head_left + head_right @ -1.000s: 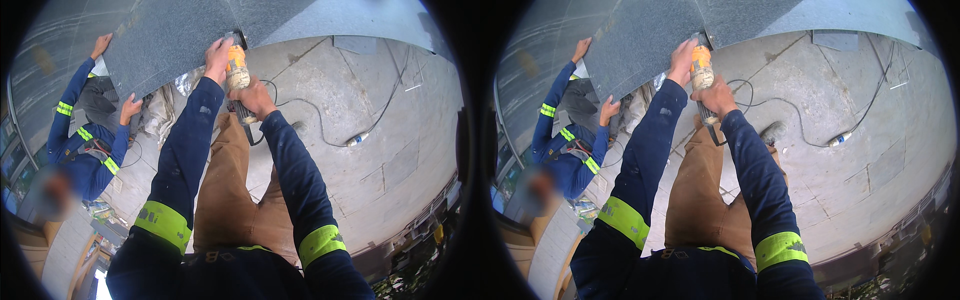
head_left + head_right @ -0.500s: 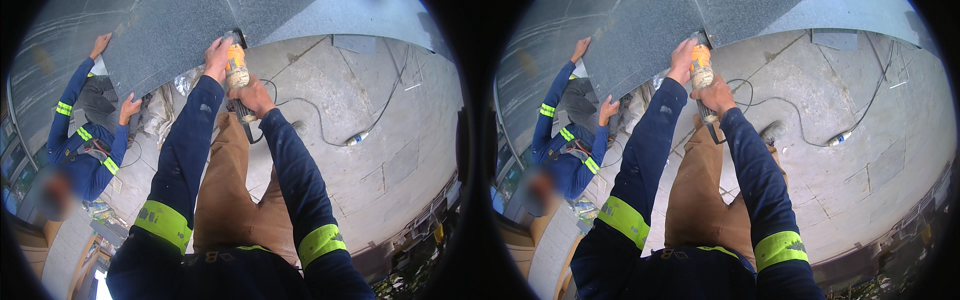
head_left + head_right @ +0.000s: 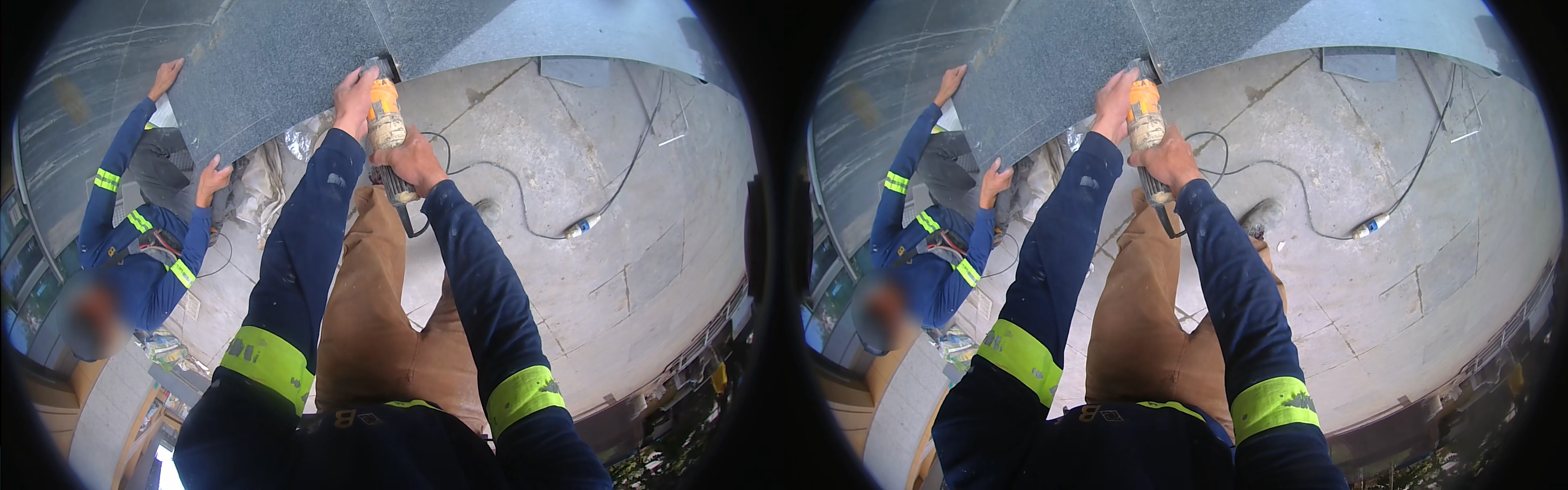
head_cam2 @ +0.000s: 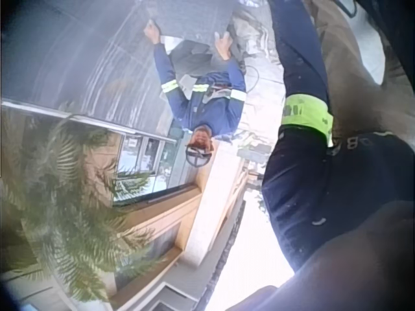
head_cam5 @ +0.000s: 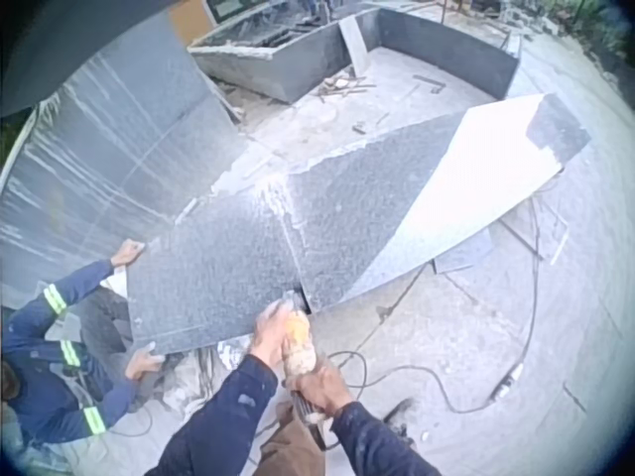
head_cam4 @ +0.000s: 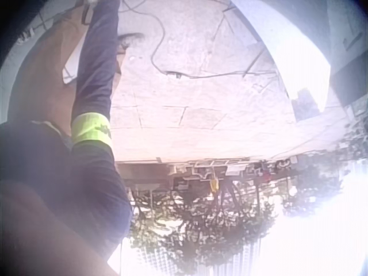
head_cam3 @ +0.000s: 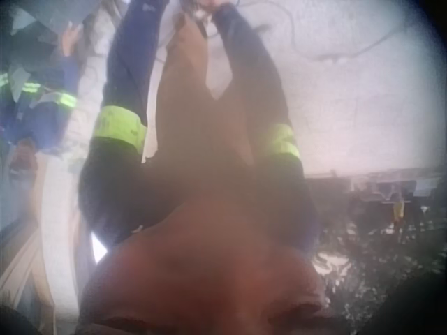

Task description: The person uses an angle grinder to cut a large stone slab while a coworker holds it steady. The person positions the tool, cuts along the slab's edge, and then moves the cut piece aside.

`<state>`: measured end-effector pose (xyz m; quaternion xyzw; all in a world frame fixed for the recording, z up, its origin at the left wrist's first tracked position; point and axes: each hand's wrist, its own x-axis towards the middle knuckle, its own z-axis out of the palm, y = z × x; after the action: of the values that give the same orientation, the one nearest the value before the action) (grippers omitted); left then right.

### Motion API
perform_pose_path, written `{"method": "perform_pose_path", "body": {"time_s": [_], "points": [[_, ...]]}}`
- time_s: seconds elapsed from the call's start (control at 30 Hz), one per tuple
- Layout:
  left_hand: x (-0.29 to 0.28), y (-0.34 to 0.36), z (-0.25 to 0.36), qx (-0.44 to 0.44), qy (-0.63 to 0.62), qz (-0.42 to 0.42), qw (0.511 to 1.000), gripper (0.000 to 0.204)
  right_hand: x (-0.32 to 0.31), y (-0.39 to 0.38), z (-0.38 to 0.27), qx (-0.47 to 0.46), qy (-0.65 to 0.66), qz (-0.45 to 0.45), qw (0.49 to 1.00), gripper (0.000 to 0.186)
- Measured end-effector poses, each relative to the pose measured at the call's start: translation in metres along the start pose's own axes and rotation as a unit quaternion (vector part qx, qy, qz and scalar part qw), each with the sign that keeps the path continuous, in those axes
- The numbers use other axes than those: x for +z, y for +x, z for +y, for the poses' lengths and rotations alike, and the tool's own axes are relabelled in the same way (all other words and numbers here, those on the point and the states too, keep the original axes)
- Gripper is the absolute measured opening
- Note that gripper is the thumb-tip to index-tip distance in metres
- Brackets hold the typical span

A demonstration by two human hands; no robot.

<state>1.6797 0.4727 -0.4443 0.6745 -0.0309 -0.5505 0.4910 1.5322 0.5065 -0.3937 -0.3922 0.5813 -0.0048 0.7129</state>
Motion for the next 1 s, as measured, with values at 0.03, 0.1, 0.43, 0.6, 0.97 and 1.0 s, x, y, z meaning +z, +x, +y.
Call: {"method": "perform_pose_path", "body": {"time_s": [0.03, 0.1, 0.43, 0.6, 0.97, 1.0], "points": [[-0.004, 0.000, -0.004, 0.007, 0.008, 0.001, 1.000, 0.062, 0.001, -0.004, 0.002, 0.000, -0.004, -0.002, 1.000, 0.074], [-0.004, -0.009, -0.009, 0.014, -0.002, 0.007, 1.000, 0.063, -0.001, -0.015, 0.007, -0.005, -0.012, 0.000, 1.000, 0.073], [0.038, -0.148, -0.004, 0.010, 0.014, -0.029, 0.999, 0.065, -0.044, -0.149, 0.015, -0.038, 0.035, 0.000, 0.999, 0.065], [0.054, -0.230, 0.006, 0.001, 0.057, -0.068, 0.996, 0.084, -0.094, -0.235, 0.026, -0.040, 0.187, 0.008, 0.982, 0.053], [-0.183, -0.333, -0.041, -0.008, 0.363, 0.255, 0.896, 0.078, -0.198, -0.369, 0.037, -0.070, 0.303, 0.021, 0.950, 0.035], [-0.204, -0.345, -0.050, -0.022, 0.385, 0.280, 0.879, 0.076, -0.200, -0.375, 0.040, -0.079, 0.313, 0.021, 0.946, 0.034]]}}
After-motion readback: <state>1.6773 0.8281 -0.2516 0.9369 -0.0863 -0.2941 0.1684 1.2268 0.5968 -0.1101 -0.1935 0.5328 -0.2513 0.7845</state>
